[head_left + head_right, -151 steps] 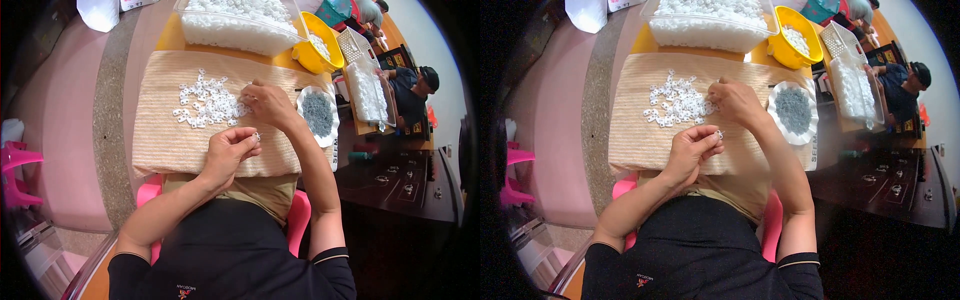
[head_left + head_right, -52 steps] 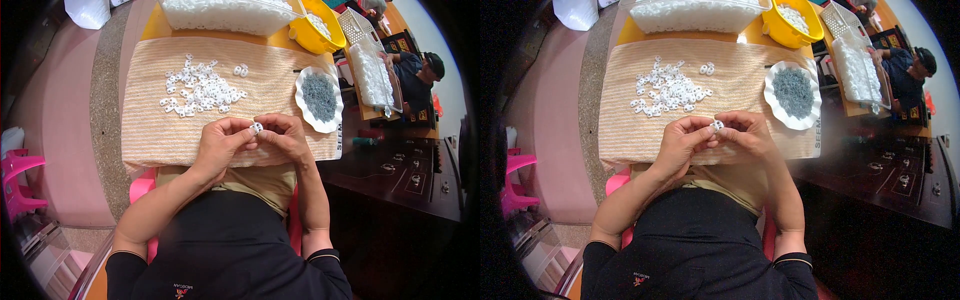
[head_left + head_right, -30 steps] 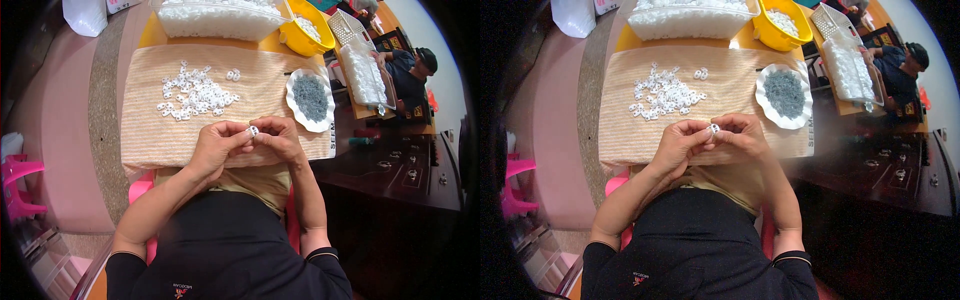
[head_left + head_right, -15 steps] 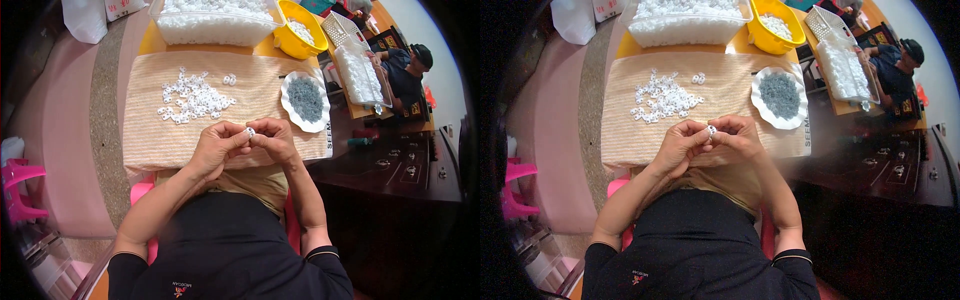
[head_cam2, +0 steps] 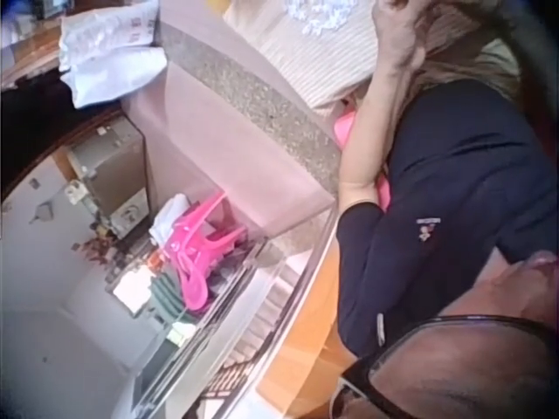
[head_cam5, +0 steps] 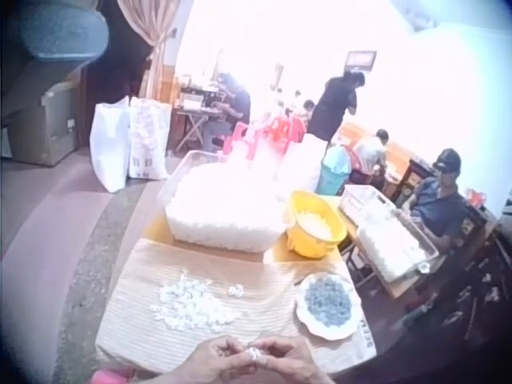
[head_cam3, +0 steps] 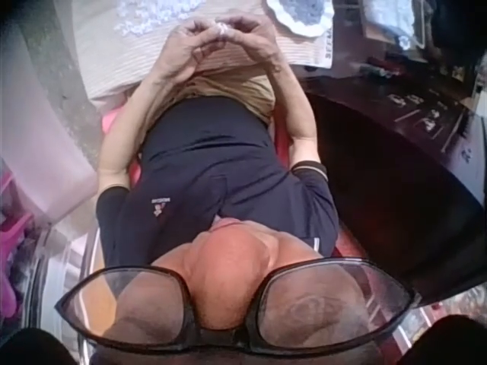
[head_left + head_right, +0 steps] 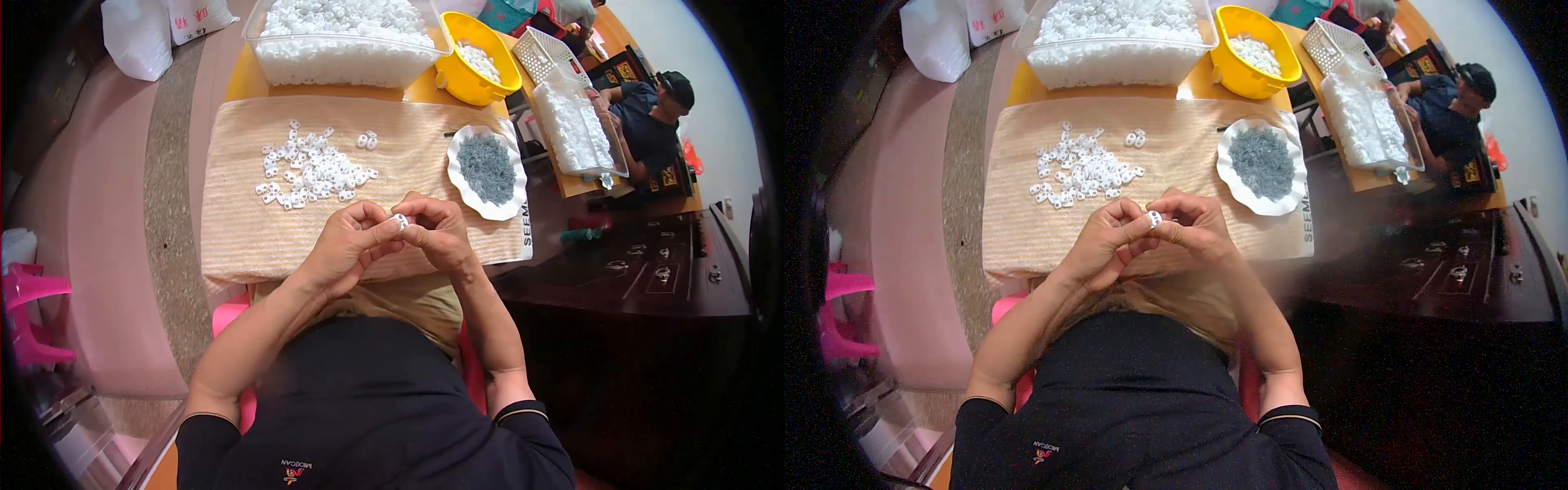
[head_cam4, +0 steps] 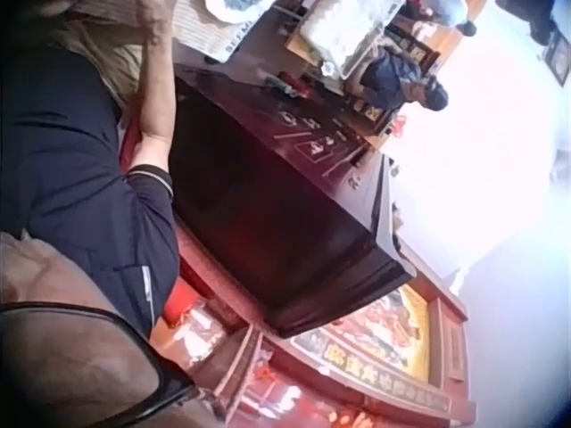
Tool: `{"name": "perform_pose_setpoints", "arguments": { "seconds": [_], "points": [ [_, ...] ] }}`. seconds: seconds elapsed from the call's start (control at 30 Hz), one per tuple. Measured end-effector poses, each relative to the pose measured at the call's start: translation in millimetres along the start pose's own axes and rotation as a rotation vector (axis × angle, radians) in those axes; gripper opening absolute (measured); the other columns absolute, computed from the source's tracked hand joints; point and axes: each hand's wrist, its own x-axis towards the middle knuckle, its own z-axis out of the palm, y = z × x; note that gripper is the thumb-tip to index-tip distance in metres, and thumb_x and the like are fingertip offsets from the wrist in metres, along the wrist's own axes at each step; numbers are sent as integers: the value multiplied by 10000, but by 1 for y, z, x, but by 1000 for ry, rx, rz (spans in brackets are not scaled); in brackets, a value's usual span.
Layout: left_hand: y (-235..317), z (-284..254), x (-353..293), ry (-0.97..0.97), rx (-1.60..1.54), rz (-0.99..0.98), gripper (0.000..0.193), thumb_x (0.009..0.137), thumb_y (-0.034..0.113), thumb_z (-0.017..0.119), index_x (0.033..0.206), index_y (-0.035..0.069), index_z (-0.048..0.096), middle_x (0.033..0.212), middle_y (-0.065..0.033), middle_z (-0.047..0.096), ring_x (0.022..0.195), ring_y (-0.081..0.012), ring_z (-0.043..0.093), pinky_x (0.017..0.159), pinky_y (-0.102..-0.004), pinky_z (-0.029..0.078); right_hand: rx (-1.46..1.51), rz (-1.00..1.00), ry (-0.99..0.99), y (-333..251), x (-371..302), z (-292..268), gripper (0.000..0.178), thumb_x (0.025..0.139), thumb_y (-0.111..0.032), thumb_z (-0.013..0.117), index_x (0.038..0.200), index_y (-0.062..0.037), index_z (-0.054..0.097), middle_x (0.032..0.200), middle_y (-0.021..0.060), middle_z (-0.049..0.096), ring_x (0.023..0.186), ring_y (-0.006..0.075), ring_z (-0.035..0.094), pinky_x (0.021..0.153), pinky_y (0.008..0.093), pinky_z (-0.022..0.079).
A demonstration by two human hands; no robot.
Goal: Manually assembling small white plastic components by inserting tiny metal pins.
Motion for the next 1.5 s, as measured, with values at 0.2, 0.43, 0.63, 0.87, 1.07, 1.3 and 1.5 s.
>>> {"name": "perform_pose_setpoints", "arguments": {
  "seconds": [0.2,0.43,0.63,0.87,1.07,1.3,1.5],
  "points": [
    [-1,4,-4,-17,26,23,93,877,86,673,871,62,583,886,-40,653,820,-116,632,753,-265,554,51,-30,-21,-6,-2,9,242,820,-66,714,1026,44,647,888,65,582,797,137,586,697,253,498],
    [-2,0,-1,7,77,-24,83,890,110,661,879,61,594,881,-35,648,813,-113,633,753,-265,559,49,89,-4,-9,-4,5,239,822,-122,733,972,37,638,871,12,558,782,91,555,695,223,468],
    [-1,5,-2,44,115,-94,103,914,161,633,897,71,587,911,-37,649,815,-107,630,754,-260,566,-14,221,-46,-21,-3,-7,161,842,-104,709,928,-9,611,875,17,603,815,93,587,745,234,488],
    [-5,6,-2,131,79,-87,141,893,155,667,937,35,608,958,-71,674,826,-104,636,751,-251,562,-425,86,362,-87,55,-77,147,844,-125,690,917,-2,654,799,48,647,685,122,622,651,260,525],
    [-7,5,0,109,125,-106,106,911,151,637,933,55,598,1023,-72,656,844,-94,630,771,-251,570,-888,-199,798,-127,126,-136,351,845,-95,675,1136,90,609,858,91,658,655,111,610,567,202,501],
    [-9,3,-1,133,71,-86,100,895,128,654,926,44,609,949,-56,657,797,-94,627,724,-237,564,-992,-178,112,-32,111,-49,182,822,-83,702,961,33,689,781,40,672,654,80,579,569,237,471],
    [-11,0,0,131,77,-74,75,900,121,644,917,55,611,970,-56,661,790,-86,623,719,-241,569,-1293,-99,111,-13,114,-9,205,805,-135,651,974,-27,693,887,162,667,806,310,635,728,391,497]
  ]
}}
